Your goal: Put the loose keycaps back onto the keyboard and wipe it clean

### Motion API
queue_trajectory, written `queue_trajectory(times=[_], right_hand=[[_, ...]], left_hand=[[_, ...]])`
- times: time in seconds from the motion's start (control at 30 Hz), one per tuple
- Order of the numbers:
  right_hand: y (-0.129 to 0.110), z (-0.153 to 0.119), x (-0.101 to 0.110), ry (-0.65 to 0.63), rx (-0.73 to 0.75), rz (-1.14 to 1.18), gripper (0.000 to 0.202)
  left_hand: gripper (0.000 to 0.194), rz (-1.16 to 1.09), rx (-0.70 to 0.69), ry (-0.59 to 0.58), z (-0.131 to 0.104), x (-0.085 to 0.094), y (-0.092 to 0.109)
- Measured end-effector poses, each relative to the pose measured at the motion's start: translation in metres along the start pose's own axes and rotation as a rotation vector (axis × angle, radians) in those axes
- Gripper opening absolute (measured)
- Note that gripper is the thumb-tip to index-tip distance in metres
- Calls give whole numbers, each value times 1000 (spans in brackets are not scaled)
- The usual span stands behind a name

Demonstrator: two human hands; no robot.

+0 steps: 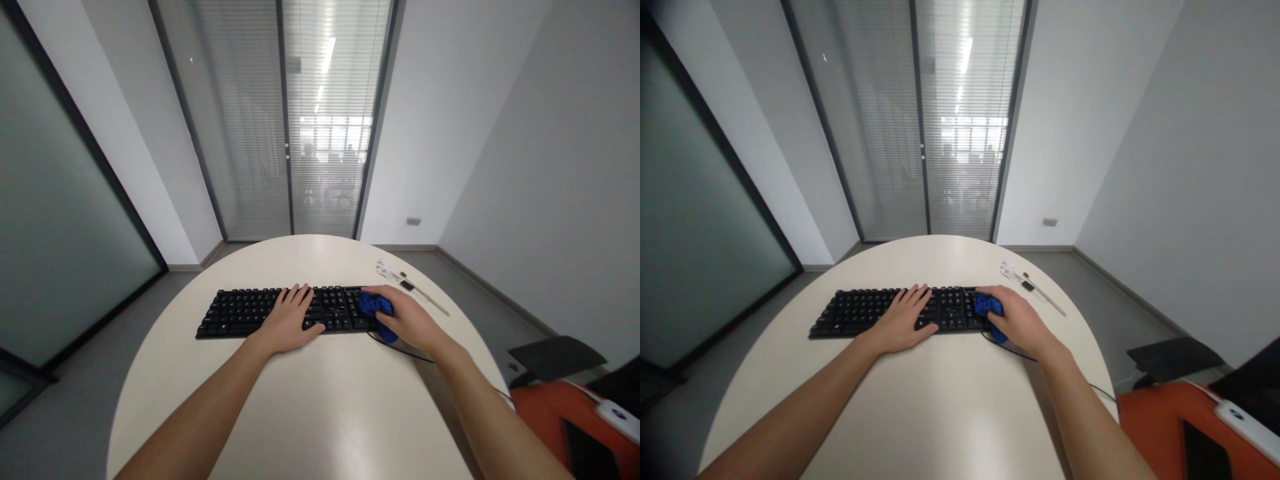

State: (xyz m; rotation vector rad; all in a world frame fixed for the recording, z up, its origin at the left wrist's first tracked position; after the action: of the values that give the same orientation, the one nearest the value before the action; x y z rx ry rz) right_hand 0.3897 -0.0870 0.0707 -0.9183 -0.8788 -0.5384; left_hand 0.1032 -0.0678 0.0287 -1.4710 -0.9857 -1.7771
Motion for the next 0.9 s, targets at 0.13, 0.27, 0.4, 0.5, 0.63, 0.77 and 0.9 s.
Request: queue_trajectory(times=[0.13,0.27,0.4,0.5,0.63,0.77,0.9], right_hand=[[7,2,-6,-101,-11,0,39],[8,-3,-1,-194,-100,21,36],[9,-7,2,-202,-152,40,32],[10,1,-2,-31,-111,10,34],[14,18,-15,93,-87,-8,38],[18,27,-22,-2,-136,-48,37],[16,19,-19,-78,-97,-70,44]], left_hand=[[88,-14,0,7,-1,1,0],[87,-13,5,3,-1,1,1],[88,-3,9,-2,-1,1,1],[88,4,8,-8,0,1,1],[88,15,10,-5,-1,1,2],[88,20,7,4,-1,0,1],[88,8,2,9,0,-1,0]])
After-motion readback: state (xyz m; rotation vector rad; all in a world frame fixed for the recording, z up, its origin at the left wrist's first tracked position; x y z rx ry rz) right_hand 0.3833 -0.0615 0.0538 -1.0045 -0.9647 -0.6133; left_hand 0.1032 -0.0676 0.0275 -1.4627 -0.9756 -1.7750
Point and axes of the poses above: each hand's wrist, its own z-axis towards the middle knuckle, its own x-axis out of the back of the hand, y = z × x, the point moved 2 cm from there along z, towards the middle knuckle, and after that the axes turned 3 degrees about -y, right-handed, at the moved point
